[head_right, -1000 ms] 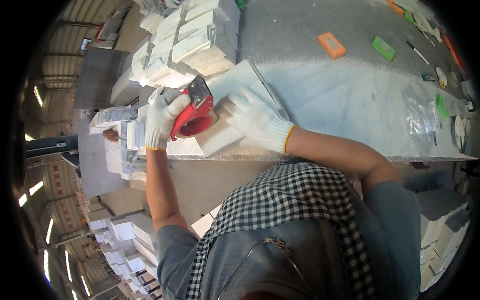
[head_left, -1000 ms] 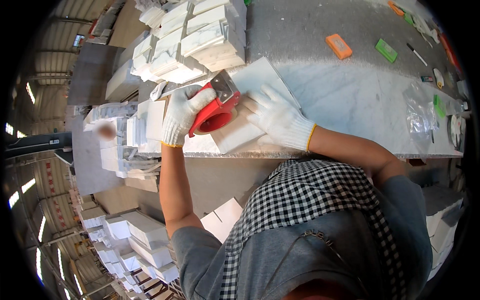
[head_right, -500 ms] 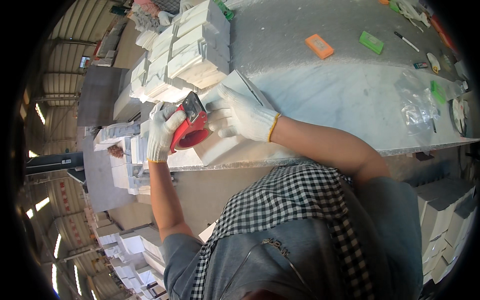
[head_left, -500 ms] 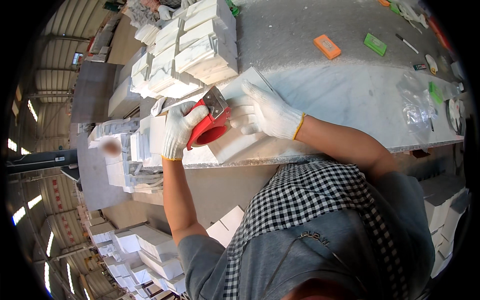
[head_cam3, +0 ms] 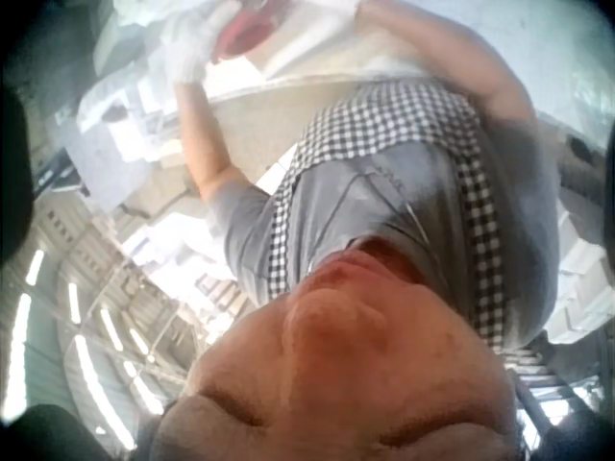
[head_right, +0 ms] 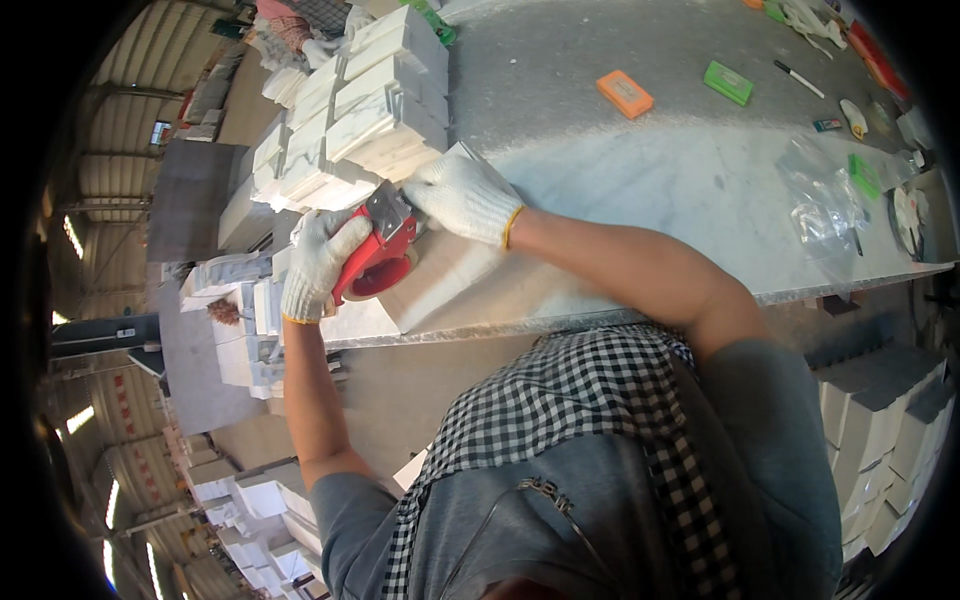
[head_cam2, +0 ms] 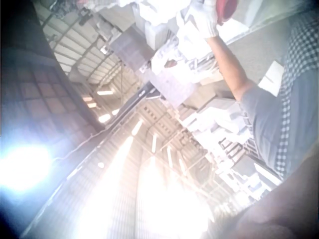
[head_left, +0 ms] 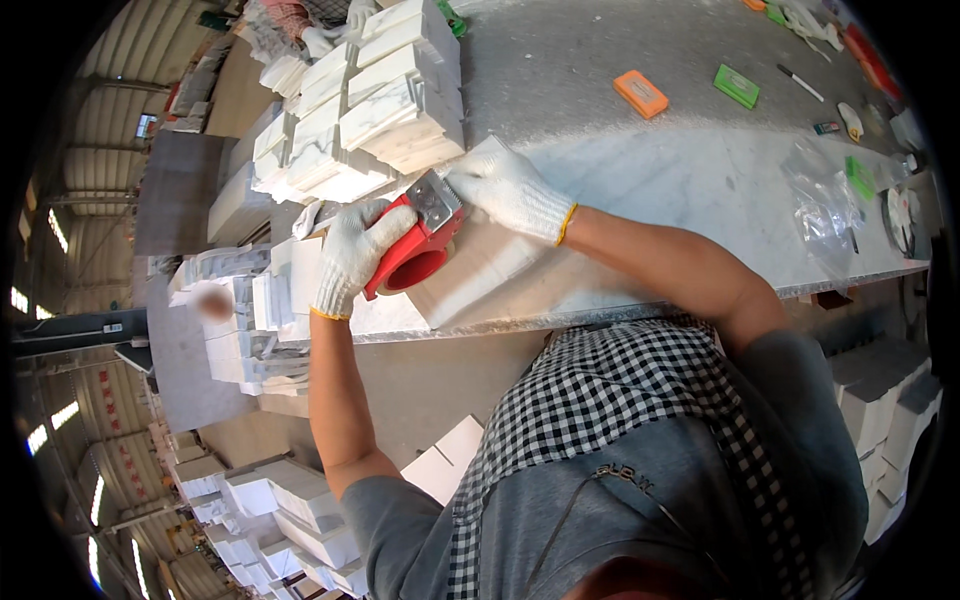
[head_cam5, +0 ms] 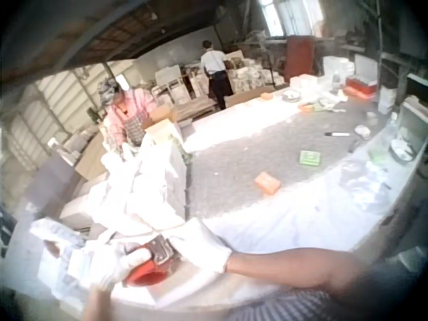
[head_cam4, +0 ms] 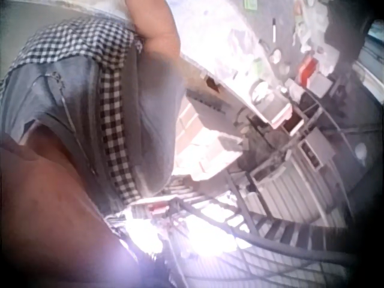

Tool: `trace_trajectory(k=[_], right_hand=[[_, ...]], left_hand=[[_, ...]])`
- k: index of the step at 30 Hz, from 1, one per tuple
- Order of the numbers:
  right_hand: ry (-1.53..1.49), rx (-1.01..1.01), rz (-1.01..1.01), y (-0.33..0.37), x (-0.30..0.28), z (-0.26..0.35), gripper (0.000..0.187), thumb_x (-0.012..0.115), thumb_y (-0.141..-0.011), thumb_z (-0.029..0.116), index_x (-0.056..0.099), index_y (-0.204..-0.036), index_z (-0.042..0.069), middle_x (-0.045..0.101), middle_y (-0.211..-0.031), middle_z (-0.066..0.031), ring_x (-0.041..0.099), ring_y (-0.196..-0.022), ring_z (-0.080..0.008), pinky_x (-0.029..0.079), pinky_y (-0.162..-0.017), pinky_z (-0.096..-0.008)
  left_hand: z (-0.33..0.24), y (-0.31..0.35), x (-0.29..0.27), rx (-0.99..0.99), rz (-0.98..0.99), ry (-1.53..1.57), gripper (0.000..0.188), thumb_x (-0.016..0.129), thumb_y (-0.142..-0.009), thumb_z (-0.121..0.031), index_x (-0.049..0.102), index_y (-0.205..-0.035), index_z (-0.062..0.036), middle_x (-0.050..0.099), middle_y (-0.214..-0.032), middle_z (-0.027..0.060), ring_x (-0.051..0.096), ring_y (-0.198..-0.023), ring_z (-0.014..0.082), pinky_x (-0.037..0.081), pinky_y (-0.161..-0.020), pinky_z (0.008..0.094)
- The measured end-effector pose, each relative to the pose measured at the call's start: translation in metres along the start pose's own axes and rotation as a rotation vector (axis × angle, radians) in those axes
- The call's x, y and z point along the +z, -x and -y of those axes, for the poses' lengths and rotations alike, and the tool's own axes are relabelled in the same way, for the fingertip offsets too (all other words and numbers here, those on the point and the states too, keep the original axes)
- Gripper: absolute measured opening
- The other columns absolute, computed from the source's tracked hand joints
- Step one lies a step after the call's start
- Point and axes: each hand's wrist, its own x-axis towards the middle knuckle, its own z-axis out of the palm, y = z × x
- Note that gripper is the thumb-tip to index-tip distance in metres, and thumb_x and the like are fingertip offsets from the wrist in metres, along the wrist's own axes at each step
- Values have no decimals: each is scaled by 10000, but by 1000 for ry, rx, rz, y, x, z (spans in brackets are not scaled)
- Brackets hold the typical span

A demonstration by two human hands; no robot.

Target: The person wipes white rectangular blocks with an orange sponge, then wraps them in plastic film and places them into a cardboard box. The person also uses a tape dispenser to seal the box and stacks the finished packages on a nearby pallet.

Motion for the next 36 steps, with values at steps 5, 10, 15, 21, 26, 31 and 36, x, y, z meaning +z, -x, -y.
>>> trace_trajectory(k=[5,10,15,21,26,31,36], right_hand=[[18,61,-53,11,-38,17,257,625,-981,255,736,-947,26,665,-743,-32,577,-575,-105,496,-549,-290],[32,130,-193,20,-86,-17,239,663,-971,227,698,-875,11,614,-718,-8,514,-593,-65,438,-517,-249],[64,121,-226,15,-97,-49,262,658,-954,259,716,-863,21,645,-727,-30,548,-630,-96,459,-584,-279],[153,188,-228,8,-99,-85,329,623,-947,320,753,-956,18,735,-824,-119,660,-717,-190,530,-689,-359],[556,-254,-293,13,-63,-135,362,484,-1015,329,711,-1006,47,733,-904,-184,693,-829,-370,536,-824,-485],[656,193,-160,24,-56,-96,418,437,-1022,384,650,-1118,37,714,-1006,-242,685,-941,-425,514,-863,-540],[664,257,-249,26,-60,-129,486,474,-995,443,614,-1147,4,699,-995,-302,681,-936,-452,512,-865,-539]], left_hand=[[-17,-12,1,-59,81,-90,550,705,-905,-496,757,-981,46,720,-765,119,660,-665,145,539,-630,312],[-32,-20,-2,-66,168,-305,613,694,-885,-545,759,-971,59,738,-790,173,704,-670,212,561,-640,348],[-52,-39,10,-40,238,-550,723,635,-870,-639,756,-966,67,734,-811,235,734,-707,296,575,-682,381],[-76,-49,32,-92,257,-668,670,653,-877,-583,748,-912,79,713,-747,225,704,-660,297,547,-659,395],[-90,-63,46,-8,327,-820,717,636,-858,-614,748,-855,94,684,-699,245,701,-653,320,545,-663,403],[-94,-62,49,-57,320,-839,718,644,-834,-621,756,-878,86,688,-711,249,701,-653,323,545,-672,410],[-90,-67,51,-148,310,-880,731,641,-835,-635,758,-885,84,697,-727,245,709,-670,319,549,-684,405]])
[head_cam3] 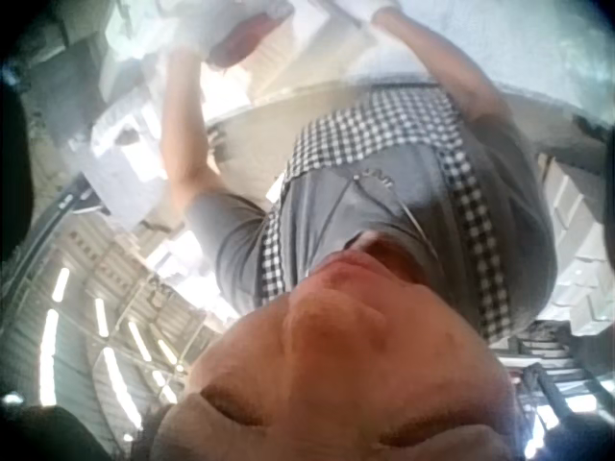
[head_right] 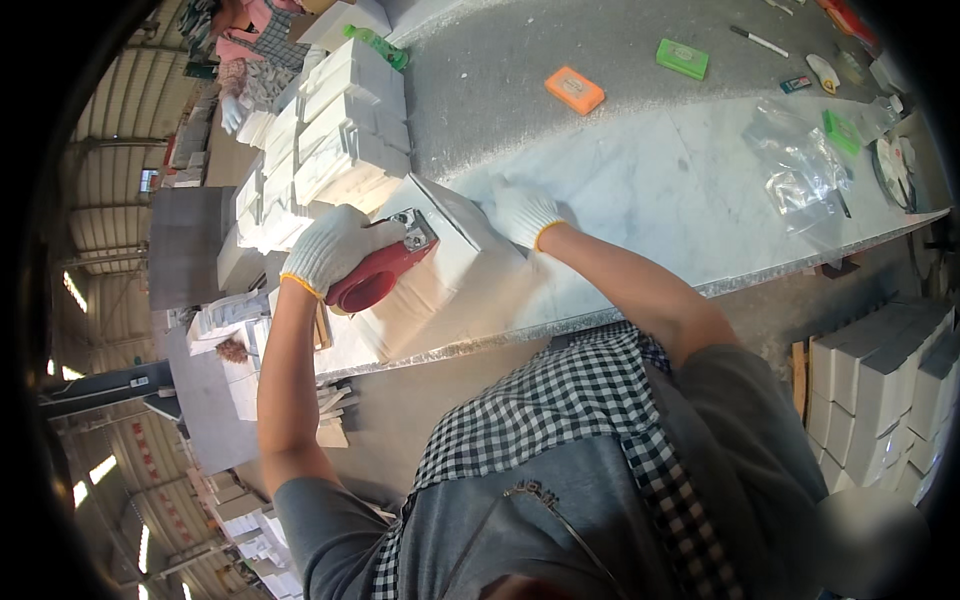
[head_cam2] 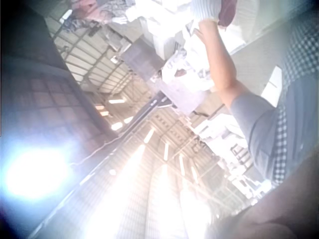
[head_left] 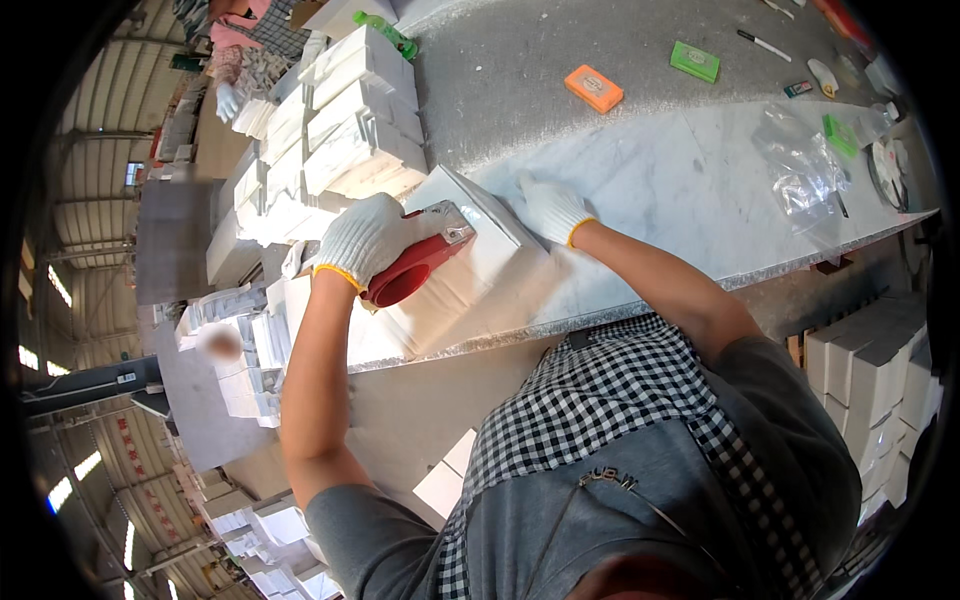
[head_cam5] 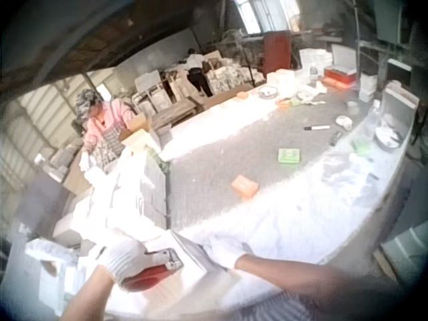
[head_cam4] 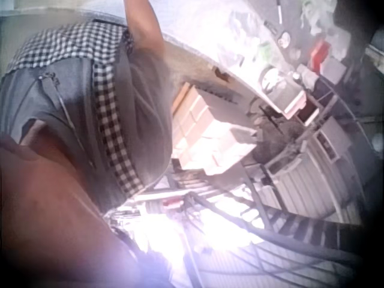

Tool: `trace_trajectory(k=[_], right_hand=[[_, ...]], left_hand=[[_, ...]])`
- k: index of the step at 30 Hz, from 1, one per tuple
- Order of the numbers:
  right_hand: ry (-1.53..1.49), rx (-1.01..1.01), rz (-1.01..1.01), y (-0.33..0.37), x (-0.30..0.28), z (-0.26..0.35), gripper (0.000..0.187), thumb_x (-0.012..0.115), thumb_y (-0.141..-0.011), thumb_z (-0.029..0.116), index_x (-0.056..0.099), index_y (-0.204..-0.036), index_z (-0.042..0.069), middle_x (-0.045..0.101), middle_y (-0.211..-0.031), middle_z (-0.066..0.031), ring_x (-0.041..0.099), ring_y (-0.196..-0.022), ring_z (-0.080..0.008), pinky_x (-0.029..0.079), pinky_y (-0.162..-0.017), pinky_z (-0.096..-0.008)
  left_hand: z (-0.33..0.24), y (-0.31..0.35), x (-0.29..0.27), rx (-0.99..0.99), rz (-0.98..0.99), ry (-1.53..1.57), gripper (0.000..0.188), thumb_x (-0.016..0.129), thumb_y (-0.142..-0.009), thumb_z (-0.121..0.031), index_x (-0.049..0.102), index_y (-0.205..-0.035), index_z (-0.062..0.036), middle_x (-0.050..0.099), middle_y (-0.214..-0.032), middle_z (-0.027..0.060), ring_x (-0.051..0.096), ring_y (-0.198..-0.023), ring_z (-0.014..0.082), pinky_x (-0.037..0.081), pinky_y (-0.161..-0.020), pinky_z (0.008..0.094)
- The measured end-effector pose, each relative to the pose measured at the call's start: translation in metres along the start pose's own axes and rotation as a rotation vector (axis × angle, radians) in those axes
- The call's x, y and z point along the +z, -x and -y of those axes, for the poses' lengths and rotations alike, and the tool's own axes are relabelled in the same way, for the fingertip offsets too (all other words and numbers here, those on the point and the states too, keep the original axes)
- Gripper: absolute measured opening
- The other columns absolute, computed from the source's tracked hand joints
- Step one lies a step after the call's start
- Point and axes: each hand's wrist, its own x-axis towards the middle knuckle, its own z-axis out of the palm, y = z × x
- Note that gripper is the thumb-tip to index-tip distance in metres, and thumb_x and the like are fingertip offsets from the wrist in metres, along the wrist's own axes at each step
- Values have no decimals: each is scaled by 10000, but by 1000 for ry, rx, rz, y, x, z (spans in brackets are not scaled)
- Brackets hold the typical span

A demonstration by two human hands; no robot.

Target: The person wipes white rectangular blocks with an orange sponge, then wraps them in plastic film and places them into a cardboard box. The person also uses a tape dispenser to seal the box and stacks the finished packages on a nearby pallet.

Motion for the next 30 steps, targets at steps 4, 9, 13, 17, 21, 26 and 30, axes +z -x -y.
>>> trace_trajectory(k=[4,9,13,17,21,26,30], right_hand=[[-174,-44,-22,-13,-16,30,451,461,-1008,415,583,-1204,27,696,-1079,-280,666,-979,-469,512,-870,-529],[-25,-138,-21,-21,22,-3,401,419,-1033,389,583,-1200,63,685,-1159,-251,652,-1038,-450,495,-924,-514],[-218,-188,-137,-23,9,30,429,407,-1047,407,587,-1250,74,671,-1218,-226,626,-1132,-425,486,-972,-493],[-428,-249,-21,-47,-5,69,452,410,-1065,421,584,-1307,81,657,-1260,-201,601,-1189,-420,489,-978,-483],[-313,-429,22,-61,4,55,477,401,-1062,433,608,-1294,71,636,-1314,-219,596,-1198,-435,463,-1008,-493],[-39,-191,101,-36,-35,106,516,364,-1051,447,615,-1276,57,647,-1278,-260,590,-1202,-451,449,-1017,-493],[76,-164,108,-38,-36,113,544,358,-1040,477,619,-1274,61,653,-1266,-266,593,-1196,-456,440,-1026,-484]], left_hand=[[7,-3,8,4,-40,-9,711,629,-853,-633,757,-871,67,697,-734,247,710,-679,332,551,-686,413],[3,-1,1,36,-17,-32,728,604,-870,-651,755,-901,60,700,-747,245,705,-680,343,546,-686,418],[16,-4,6,132,-11,33,749,585,-880,-673,759,-897,56,708,-773,255,709,-691,345,545,-687,412],[10,2,0,122,-41,38,760,554,-897,-686,768,-908,43,722,-829,262,718,-730,355,549,-709,410],[20,-5,6,214,-73,8,739,546,-884,-668,765,-988,31,734,-901,250,725,-800,351,557,-745,420],[29,6,4,187,-29,53,617,578,-859,-592,781,-1011,-30,749,-927,190,721,-818,332,565,-740,430],[61,32,8,244,-92,52,763,501,-927,-682,764,-922,34,711,-837,254,702,-739,365,556,-716,448]])
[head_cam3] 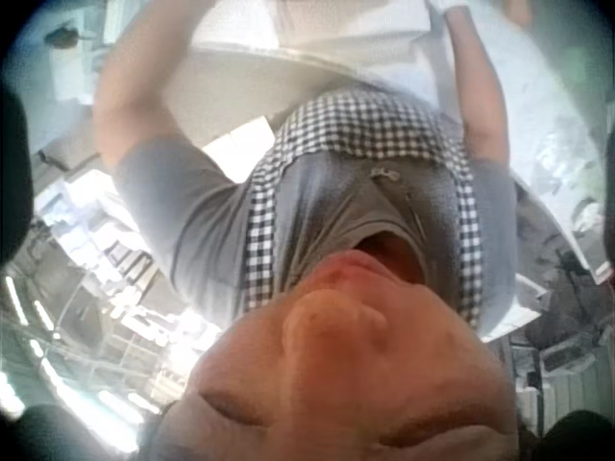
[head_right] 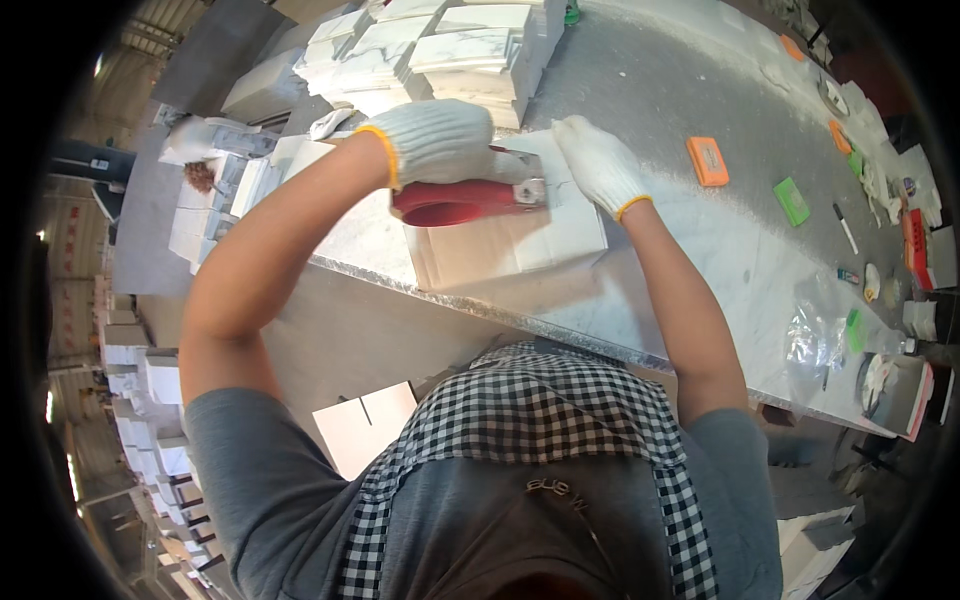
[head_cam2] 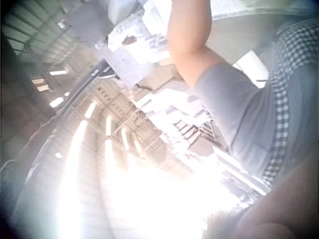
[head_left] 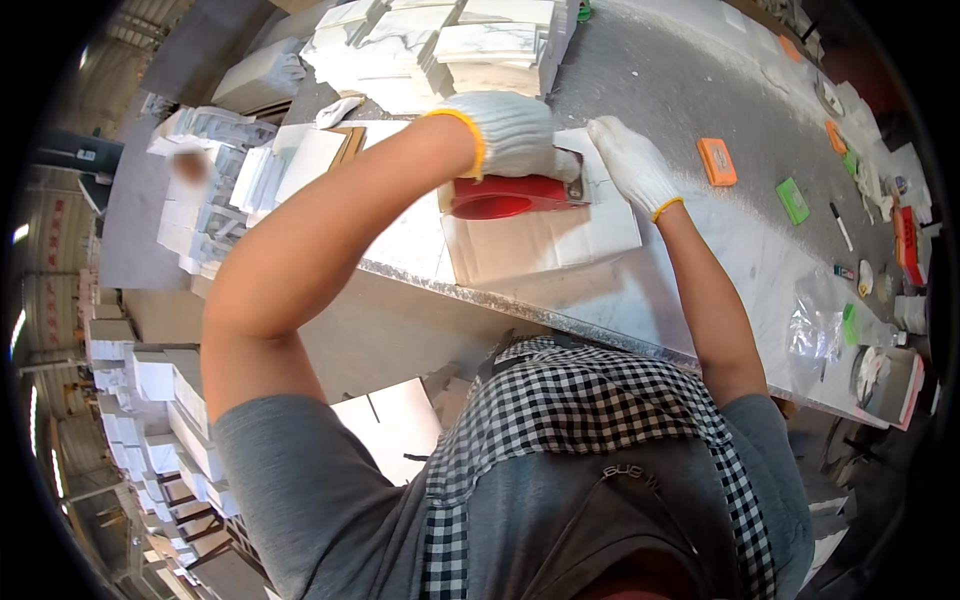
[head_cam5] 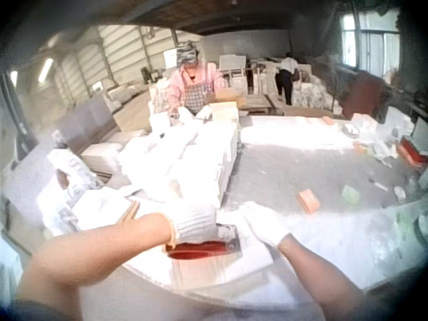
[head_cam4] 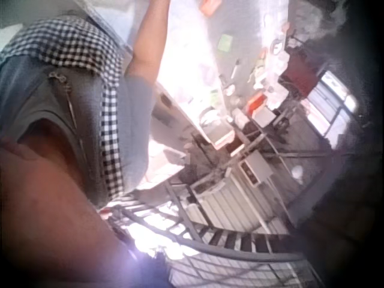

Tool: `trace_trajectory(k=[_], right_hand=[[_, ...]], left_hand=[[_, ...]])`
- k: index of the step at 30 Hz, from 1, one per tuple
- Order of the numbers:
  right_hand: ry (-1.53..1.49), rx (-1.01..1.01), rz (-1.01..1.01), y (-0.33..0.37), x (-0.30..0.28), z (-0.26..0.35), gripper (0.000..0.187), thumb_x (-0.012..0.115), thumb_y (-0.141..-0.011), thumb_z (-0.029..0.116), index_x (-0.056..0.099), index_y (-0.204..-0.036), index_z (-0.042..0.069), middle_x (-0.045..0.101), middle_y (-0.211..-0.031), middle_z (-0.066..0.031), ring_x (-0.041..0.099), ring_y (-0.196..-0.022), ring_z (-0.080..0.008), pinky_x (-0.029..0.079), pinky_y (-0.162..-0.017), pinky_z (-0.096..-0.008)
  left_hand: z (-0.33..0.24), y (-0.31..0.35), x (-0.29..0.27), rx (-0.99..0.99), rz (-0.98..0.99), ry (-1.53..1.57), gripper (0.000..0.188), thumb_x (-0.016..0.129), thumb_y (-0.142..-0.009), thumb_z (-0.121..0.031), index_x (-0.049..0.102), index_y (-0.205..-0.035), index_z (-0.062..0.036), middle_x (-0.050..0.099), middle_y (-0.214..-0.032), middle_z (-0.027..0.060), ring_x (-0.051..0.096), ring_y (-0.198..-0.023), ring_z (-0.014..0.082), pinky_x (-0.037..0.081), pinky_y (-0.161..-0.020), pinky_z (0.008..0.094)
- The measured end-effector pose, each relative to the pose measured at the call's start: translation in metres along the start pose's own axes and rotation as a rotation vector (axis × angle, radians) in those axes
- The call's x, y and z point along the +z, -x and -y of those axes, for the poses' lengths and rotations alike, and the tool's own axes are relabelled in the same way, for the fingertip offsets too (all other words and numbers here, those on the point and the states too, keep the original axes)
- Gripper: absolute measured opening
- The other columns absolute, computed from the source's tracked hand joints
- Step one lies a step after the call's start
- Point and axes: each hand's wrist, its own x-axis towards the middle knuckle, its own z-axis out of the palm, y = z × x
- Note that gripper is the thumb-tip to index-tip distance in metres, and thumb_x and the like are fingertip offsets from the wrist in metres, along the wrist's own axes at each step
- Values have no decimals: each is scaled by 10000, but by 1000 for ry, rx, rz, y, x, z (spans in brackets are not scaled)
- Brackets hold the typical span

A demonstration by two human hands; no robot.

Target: The person wipes white rectangular blocks with an orange sponge, then wraps them in plastic film and places them into a cardboard box. The person also uses a tape dispenser to seal the box and stacks the finished packages on a nearby pallet.

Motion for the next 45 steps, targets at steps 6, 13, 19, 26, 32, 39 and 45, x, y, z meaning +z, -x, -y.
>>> trace_trajectory(k=[6,13,19,26,32,39,45], right_hand=[[373,-211,-87,1,-1,10,458,434,-1025,423,638,-1249,80,662,-1250,-207,577,-1238,-405,431,-1026,-493],[570,-656,-88,34,64,104,457,521,-986,348,612,-1310,38,596,-1339,-166,501,-1268,-343,347,-1089,-499],[490,-794,-147,32,91,122,513,556,-971,366,583,-1325,-4,602,-1230,-188,512,-1207,-342,342,-1080,-495],[526,-795,-110,28,106,134,507,545,-980,358,571,-1362,25,582,-1257,-190,501,-1230,-338,319,-1102,-534],[501,-741,-31,28,104,138,513,528,-992,352,555,-1410,56,574,-1303,-200,509,-1258,-350,292,-1135,-553],[522,-785,-87,26,109,131,547,539,-981,368,557,-1427,52,583,-1333,-212,543,-1221,-370,306,-1118,-564],[484,-800,-116,25,110,129,530,555,-974,372,585,-1393,49,604,-1291,-209,548,-1206,-370,317,-1098,-561]], left_hand=[[91,83,20,-171,-21,-90,717,578,-927,-624,738,-800,64,660,-718,271,674,-667,382,540,-696,458],[144,157,51,-409,35,65,728,584,-893,-677,767,-851,26,695,-754,231,705,-717,354,561,-696,446],[155,153,90,-481,-50,205,745,655,-824,-674,734,-803,66,651,-700,279,687,-693,396,548,-689,462],[165,115,153,-364,-84,255,770,611,-857,-698,743,-850,61,691,-812,293,707,-800,424,554,-763,481],[152,67,170,-275,-60,310,783,594,-870,-718,746,-849,50,714,-868,285,715,-823,426,558,-768,468],[160,48,168,-259,24,434,685,675,-787,-640,771,-895,29,729,-870,237,698,-754,365,536,-722,439],[179,35,206,-212,187,630,691,685,-790,-629,781,-972,31,731,-905,227,682,-773,332,526,-752,436]])
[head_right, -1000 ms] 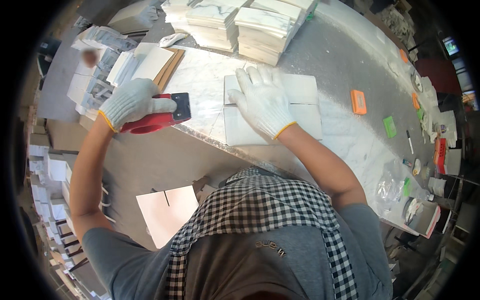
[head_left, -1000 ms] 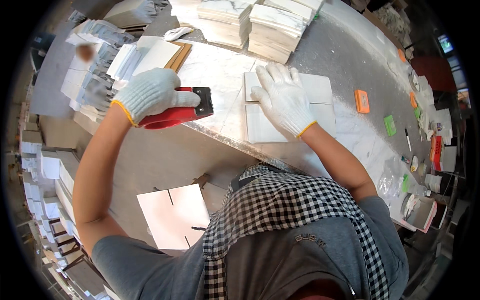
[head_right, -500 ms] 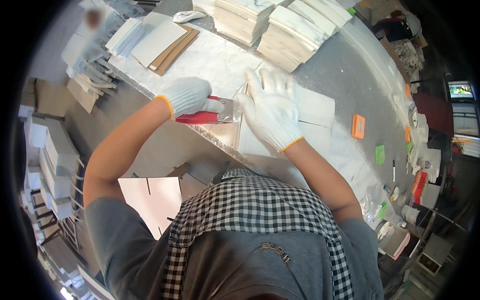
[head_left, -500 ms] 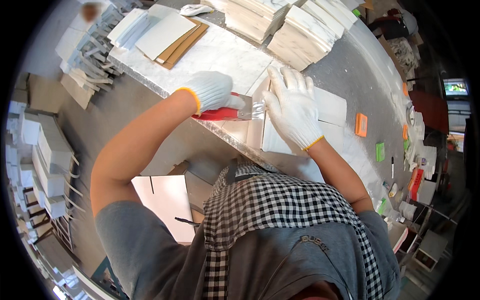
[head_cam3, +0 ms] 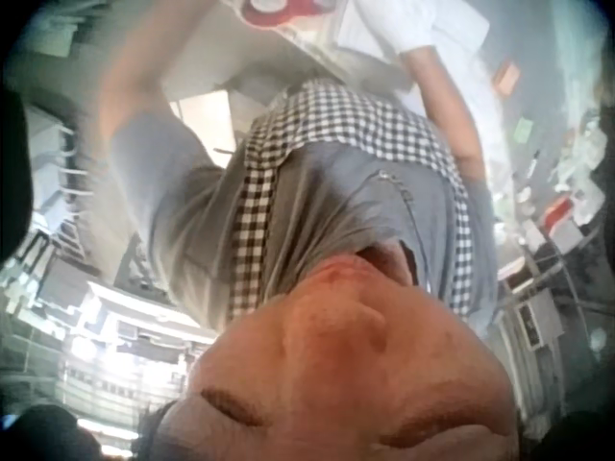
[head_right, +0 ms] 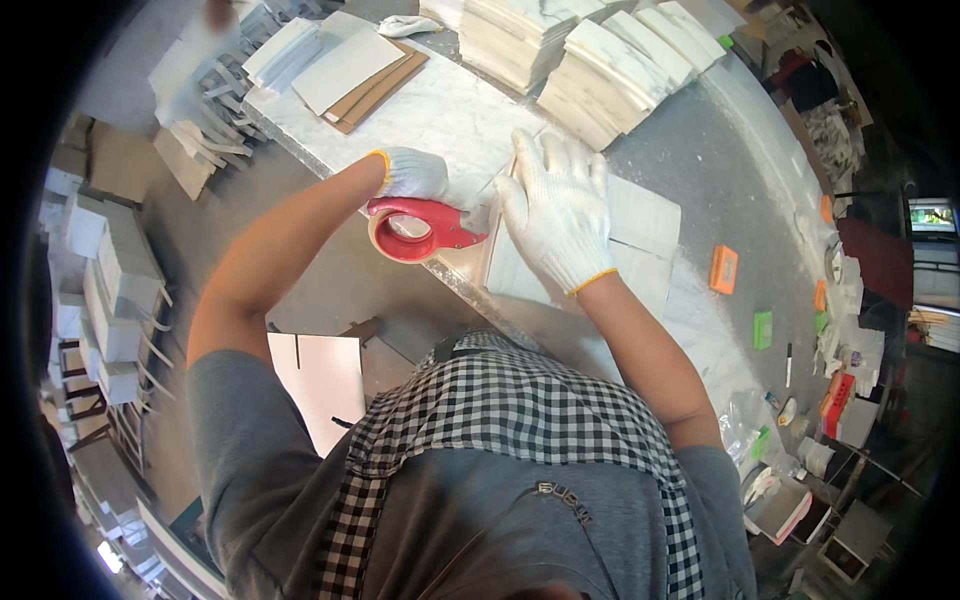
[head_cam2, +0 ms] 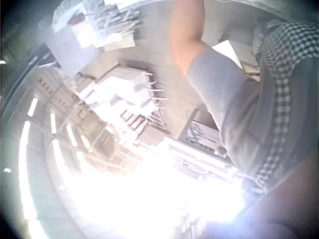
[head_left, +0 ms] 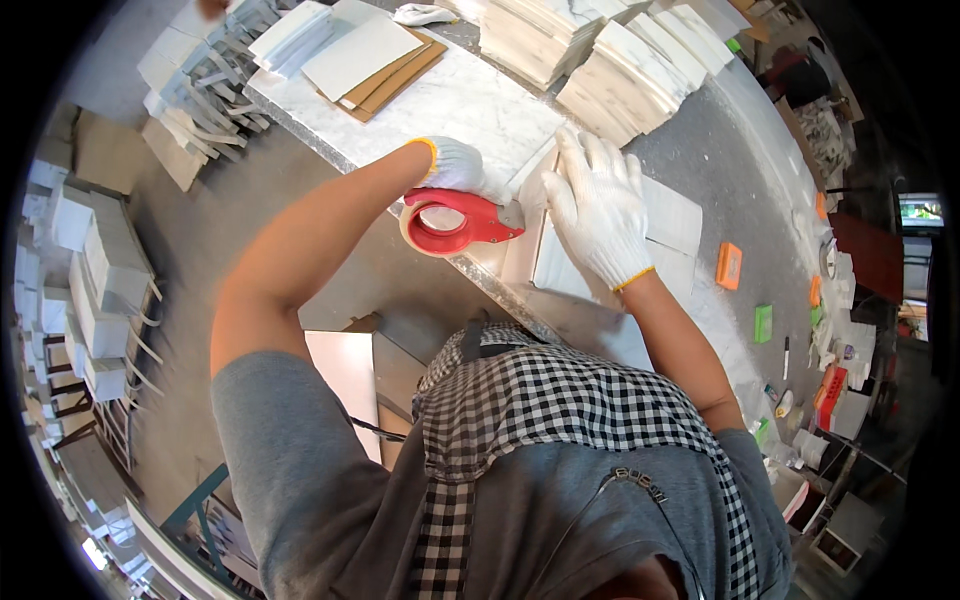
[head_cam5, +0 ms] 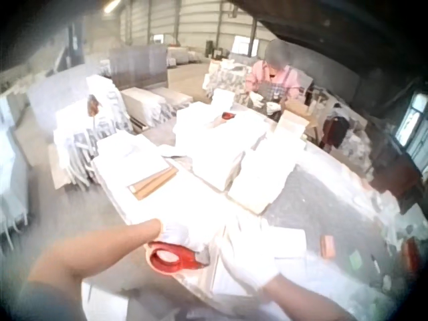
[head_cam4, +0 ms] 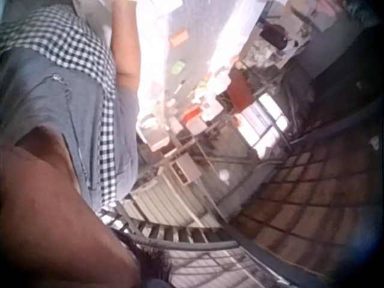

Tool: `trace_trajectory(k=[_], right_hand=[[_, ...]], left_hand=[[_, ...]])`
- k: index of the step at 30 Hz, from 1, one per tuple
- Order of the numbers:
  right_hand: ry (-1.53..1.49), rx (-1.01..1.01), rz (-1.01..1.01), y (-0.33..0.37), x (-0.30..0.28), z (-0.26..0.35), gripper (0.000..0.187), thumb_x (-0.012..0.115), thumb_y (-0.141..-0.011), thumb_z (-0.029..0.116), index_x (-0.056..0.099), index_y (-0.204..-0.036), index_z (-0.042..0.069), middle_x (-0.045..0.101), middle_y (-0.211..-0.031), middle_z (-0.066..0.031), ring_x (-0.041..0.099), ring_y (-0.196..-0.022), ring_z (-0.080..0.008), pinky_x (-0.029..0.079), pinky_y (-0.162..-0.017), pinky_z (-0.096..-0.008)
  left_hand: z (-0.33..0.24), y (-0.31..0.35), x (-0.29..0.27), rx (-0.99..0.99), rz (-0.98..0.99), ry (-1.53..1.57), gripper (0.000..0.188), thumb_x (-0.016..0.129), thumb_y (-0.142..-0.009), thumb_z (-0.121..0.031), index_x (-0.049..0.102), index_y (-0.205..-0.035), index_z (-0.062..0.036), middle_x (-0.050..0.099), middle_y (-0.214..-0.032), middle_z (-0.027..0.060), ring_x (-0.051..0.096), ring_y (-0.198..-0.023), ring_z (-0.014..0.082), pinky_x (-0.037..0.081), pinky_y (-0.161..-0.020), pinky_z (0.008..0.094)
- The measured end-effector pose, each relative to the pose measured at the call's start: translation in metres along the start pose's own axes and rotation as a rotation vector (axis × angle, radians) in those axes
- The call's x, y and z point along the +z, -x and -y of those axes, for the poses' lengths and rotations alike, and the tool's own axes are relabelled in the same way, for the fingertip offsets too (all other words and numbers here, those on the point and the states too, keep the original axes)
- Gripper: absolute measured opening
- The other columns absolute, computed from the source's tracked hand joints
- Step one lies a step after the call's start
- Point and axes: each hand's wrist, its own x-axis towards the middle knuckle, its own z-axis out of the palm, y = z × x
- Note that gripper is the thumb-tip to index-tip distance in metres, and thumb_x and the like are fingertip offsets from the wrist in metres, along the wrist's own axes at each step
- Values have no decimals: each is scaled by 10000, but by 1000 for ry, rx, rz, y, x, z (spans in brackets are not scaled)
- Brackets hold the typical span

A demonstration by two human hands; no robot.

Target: The person wipes white rectangular blocks with an orange sponge, then wraps them in plastic film and places them into a cardboard box. The person also uses a tape dispenser to seal the box and stacks the finished packages on a nearby pallet.

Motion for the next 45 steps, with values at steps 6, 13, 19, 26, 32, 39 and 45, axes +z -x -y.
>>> trace_trajectory(k=[6,13,19,26,32,39,45], right_hand=[[-32,-45,-85,4,1,-5,475,577,-967,353,618,-1328,48,627,-1213,-186,566,-1146,-363,371,-1034,-524],[-170,-60,-198,4,-1,-11,404,610,-958,302,657,-1258,35,660,-1179,-175,582,-1126,-366,417,-998,-503],[-477,114,-200,9,-1,-25,401,616,-980,289,659,-1269,13,664,-1243,-202,604,-1154,-377,451,-1030,-460],[-566,309,-195,21,-22,-67,454,581,-996,360,664,-1277,12,666,-1283,-202,608,-1211,-360,451,-1053,-428],[-555,676,-70,59,-35,-139,626,555,-1034,464,545,-1444,-10,540,-1485,-209,497,-1398,-293,354,-1174,-363],[-1216,856,-53,71,-10,-158,664,602,-1016,482,507,-1490,27,544,-1489,-126,503,-1372,-206,362,-1158,-328],[-1220,823,57,70,-12,-161,449,630,-1013,392,660,-1302,50,658,-1290,-50,590,-1181,-158,449,-1048,-299]], left_hand=[[2,21,-15,-186,-226,-133,470,650,-879,-463,772,-936,-12,731,-859,213,687,-739,361,535,-731,442],[42,-35,36,-301,-934,-437,318,707,-885,-350,634,-981,-56,731,-851,158,725,-848,311,509,-788,459],[33,-54,73,-258,-1328,-463,286,690,-916,-282,619,-1062,-46,716,-922,142,682,-889,334,471,-870,480],[-63,-71,96,327,-1448,882,429,484,-1067,-331,656,-1197,40,702,-1115,209,651,-1022,274,488,-954,383],[-49,-80,115,-93,-1137,680,447,458,-1049,-364,678,-1181,2,688,-1111,276,644,-1089,414,494,-922,457],[-10,-128,164,127,-1072,889,556,414,-1080,-443,693,-1193,25,706,-1143,255,668,-1097,373,498,-953,424],[-16,-131,178,289,-1036,1335,544,406,-1091,-423,620,-1301,31,689,-1235,195,646,-1154,327,489,-1018,415]])
